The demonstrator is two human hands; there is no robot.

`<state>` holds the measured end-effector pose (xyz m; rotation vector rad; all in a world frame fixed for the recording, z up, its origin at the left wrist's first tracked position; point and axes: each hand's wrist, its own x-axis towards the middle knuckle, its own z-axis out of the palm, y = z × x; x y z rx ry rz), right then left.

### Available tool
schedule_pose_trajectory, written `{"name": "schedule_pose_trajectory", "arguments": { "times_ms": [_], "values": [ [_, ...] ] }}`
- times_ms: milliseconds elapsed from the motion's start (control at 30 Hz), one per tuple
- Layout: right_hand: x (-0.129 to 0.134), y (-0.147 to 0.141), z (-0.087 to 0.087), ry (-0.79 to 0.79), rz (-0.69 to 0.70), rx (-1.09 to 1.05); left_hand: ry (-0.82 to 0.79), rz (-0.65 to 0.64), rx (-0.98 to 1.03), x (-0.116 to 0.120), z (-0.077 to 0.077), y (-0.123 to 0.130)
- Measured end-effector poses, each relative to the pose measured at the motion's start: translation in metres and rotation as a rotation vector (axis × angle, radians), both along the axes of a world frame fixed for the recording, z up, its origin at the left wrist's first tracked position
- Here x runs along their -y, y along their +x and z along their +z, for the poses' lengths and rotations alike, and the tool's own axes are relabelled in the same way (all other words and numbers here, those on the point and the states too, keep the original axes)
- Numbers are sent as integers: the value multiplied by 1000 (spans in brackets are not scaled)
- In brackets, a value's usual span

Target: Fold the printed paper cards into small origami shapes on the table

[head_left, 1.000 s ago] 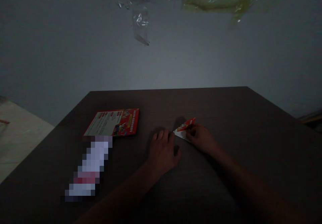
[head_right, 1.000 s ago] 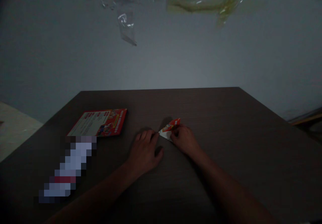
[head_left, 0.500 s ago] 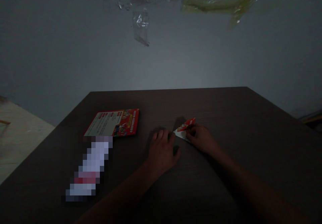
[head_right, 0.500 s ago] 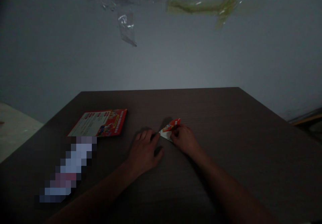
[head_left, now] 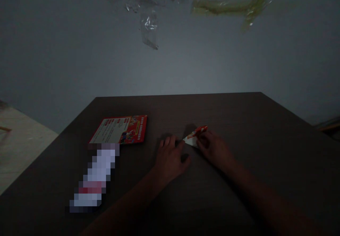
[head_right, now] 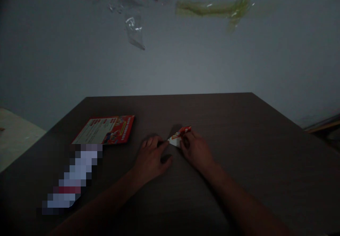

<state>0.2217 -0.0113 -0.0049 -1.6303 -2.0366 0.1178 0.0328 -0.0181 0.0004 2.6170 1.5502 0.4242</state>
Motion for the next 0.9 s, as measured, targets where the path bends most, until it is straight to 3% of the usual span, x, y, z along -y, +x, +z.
{"name": "schedule_pose_trajectory", "arguments": {
  "times_ms": [100, 233, 467, 900],
  "values": [
    [8, -7, 5, 110, 140, 148, -19, 3, 21, -1, -1, -1],
    [11, -17, 7, 91, 226, 288, -22, 5, 38, -2, 0, -3],
    [8, -20, 2, 86, 239, 388, -21, 10, 61, -3, 0, -4],
    [8, -22, 2, 112, 231, 371, -107, 58, 117, -12, -3, -6]
  ]
}}
